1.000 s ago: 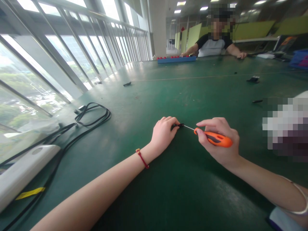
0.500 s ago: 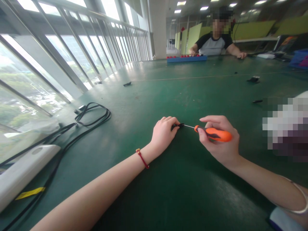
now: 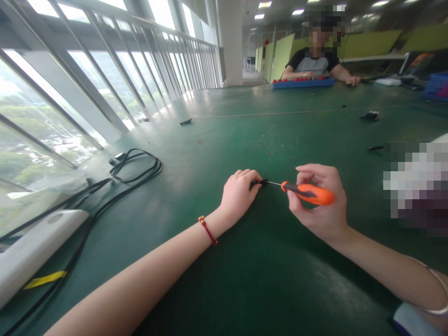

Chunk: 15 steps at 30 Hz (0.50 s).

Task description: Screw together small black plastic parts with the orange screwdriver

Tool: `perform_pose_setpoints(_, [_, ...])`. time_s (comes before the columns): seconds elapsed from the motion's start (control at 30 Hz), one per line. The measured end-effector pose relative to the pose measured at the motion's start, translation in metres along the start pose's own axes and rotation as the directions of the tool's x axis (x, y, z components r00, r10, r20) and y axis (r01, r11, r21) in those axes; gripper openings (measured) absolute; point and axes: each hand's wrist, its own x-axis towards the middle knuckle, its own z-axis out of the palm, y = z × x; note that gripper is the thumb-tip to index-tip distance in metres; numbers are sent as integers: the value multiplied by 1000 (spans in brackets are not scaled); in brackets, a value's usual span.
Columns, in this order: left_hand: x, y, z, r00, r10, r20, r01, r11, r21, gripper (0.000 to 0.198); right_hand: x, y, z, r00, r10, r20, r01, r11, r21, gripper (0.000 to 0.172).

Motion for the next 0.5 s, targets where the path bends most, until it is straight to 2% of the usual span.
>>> perform_pose_setpoints(0.03, [0, 0, 0, 1000, 1, -3, -1, 1000, 0, 9, 1, 0, 0, 1000, -9, 20, 10, 1000, -13, 40])
perform_pose_setpoints(0.17, [0, -1, 0, 1000, 11, -12, -11, 1000, 3, 9, 4, -5, -2, 994, -79, 78, 83, 995, -51, 11])
perform_pose_setpoints(0.23, [0, -1, 1, 1000, 14, -12, -14, 1000, 3, 9, 3, -5, -2, 997, -59, 47, 61, 997, -39, 13])
perform_pose_setpoints(0.37, [-1, -2, 1, 1000, 21, -10, -21, 1000, -3, 10, 1, -1, 0, 1000, 22, -4, -22, 999, -27, 36])
perform_pose_setpoints(0.43, [-1, -2, 1, 1000, 23, -7, -23, 1000, -2, 10, 1, -1, -1, 999, -3, 44, 4, 999, -38, 33])
perform_pose_setpoints(0.5, [0, -1, 1, 1000, 20, -9, -20, 1000, 0, 10, 2, -2, -1, 993, -55, 102, 60, 997, -51, 19])
